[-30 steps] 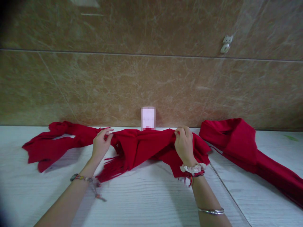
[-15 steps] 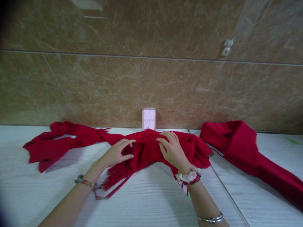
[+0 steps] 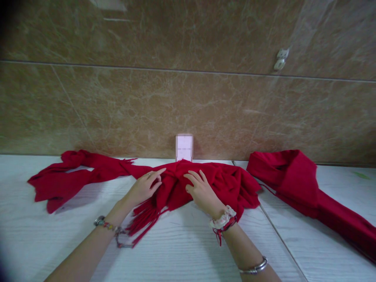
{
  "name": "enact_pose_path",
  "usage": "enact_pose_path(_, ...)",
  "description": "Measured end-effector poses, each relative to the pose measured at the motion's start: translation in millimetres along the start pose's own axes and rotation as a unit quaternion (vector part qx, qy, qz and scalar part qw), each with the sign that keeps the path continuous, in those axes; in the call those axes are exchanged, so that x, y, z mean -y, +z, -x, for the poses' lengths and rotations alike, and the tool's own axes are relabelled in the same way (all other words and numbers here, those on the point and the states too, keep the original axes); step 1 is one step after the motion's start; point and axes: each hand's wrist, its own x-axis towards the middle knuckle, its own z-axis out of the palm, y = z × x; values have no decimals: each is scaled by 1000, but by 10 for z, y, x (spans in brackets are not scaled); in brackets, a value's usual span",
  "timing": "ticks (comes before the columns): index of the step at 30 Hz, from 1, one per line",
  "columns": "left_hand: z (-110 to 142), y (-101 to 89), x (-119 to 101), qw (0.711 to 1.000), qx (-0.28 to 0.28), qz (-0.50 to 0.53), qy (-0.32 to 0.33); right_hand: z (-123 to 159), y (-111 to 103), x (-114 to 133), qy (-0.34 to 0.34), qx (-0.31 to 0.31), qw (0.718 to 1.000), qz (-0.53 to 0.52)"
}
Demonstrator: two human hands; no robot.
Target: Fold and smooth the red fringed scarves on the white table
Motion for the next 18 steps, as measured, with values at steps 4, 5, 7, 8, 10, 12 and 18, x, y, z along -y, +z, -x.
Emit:
enact_pose_path(4, -6, -42, 29, 1000, -22, -6, -6, 3, -59, -9, 7, 1, 1000, 3)
enact_pose_path(5, -8, -43, 34, 1000, -23, -10, -5, 7, -66, -15, 8, 6, 1000, 8)
enact_pose_path(7, -9, -34, 42, 1000, -23, -20, -2, 13, -60, -28, 10, 16, 1000, 20)
enact_pose_path(8, -10, -28, 46, 999, -25, -26, -2, 14, -50, -33, 10, 17, 1000, 23)
enact_pose_path(10, -12, -19, 63, 999, -38, -36, -7, 10, -29, -38, 10, 8, 1000, 19)
enact_pose_path(12, -13, -27, 97, 997, -61, -49, -19, 1, -25, -41, 8, -21, 1000, 3)
enact_pose_path(18, 13, -173, 313, 962, -196, -125, -146, 40, -185, -223, 111, -242, 964, -21)
